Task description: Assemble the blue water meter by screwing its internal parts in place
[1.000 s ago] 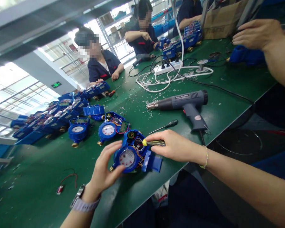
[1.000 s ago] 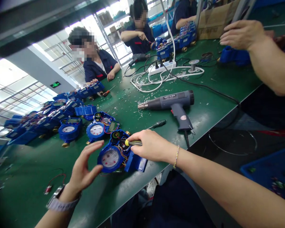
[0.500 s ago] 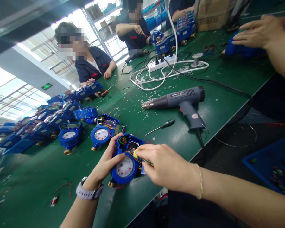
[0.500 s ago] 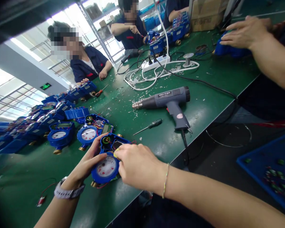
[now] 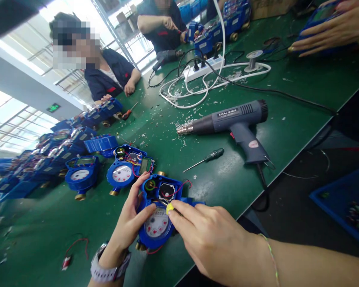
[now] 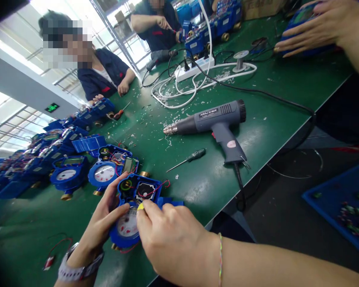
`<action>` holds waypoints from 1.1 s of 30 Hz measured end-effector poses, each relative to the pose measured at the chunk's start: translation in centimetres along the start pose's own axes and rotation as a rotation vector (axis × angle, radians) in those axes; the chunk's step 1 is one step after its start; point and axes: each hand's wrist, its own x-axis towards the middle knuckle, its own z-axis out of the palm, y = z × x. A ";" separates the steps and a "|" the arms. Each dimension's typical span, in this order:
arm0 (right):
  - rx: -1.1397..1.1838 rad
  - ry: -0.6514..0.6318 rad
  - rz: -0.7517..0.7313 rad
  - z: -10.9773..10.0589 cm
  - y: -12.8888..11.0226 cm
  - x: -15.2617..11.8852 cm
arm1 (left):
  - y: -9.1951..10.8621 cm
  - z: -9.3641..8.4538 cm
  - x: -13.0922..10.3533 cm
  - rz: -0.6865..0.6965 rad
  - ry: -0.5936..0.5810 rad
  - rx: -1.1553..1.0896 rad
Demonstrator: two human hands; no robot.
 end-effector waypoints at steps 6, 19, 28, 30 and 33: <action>0.634 -0.221 0.322 -2.6 3.2 2.0 | 0.0 0.0 0.0 -0.003 -0.005 0.012; 0.043 -0.224 0.096 -2.1 2.8 2.6 | 0.1 -0.2 0.5 -0.070 0.006 -0.020; -0.144 -0.155 0.003 -1.2 1.5 1.9 | 0.2 0.4 0.1 -0.038 0.061 0.025; -0.158 -0.145 -0.006 -1.2 1.4 1.7 | 0.3 0.5 0.1 -0.034 0.066 0.033; -0.051 -0.191 0.045 -2.1 2.1 2.2 | 0.3 0.6 0.1 -0.036 0.074 0.027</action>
